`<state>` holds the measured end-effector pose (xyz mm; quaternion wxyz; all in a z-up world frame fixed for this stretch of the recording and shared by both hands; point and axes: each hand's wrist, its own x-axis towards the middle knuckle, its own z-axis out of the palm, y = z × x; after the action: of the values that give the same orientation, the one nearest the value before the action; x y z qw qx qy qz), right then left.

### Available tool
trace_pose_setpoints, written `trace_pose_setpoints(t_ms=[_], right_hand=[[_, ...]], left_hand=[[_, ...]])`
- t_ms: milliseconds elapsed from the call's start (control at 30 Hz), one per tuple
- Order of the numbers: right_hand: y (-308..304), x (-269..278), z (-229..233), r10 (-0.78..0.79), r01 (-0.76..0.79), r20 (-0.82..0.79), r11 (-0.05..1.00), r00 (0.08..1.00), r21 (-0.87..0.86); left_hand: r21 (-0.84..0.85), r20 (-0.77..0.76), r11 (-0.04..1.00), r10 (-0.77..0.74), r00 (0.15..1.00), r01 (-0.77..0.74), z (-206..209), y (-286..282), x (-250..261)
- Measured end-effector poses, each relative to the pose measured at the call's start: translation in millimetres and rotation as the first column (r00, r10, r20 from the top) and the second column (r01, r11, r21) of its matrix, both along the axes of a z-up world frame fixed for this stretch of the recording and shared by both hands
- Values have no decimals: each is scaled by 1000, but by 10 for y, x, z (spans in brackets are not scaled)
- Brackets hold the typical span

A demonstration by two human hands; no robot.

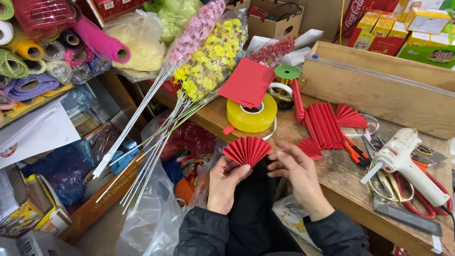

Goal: Folding red paper strips into accordion-style fans and applying glue for decorations.

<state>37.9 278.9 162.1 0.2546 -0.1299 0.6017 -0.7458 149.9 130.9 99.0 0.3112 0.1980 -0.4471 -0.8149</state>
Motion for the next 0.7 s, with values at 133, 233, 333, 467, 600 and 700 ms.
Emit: trace_pose_setpoints(t_ms=[133,233,333,467,600,700], right_hand=[[293,-228,-122,-172,217,-168,927,971,305],[709,-761,-882,-154,517,-631,731,760,445],[847,-1005,-1064,-55,581,-747,667,663,467],[692,-1244,-1149,110,565,-735,567,669,599],[523,-1172,-1108,285,458,-618,464,733,758],[539,-1243,-1393,201,566,-764,563,614,603]], left_hand=[[267,-114,964,50,992,-18,31,-49,34],[223,-105,975,37,994,-12,8,-45,24],[216,-73,976,15,997,1,128,-19,48],[222,-78,975,3,997,14,124,-12,41],[212,-108,977,36,993,-12,10,-28,-6],[194,-108,981,31,994,-9,39,-24,21]])
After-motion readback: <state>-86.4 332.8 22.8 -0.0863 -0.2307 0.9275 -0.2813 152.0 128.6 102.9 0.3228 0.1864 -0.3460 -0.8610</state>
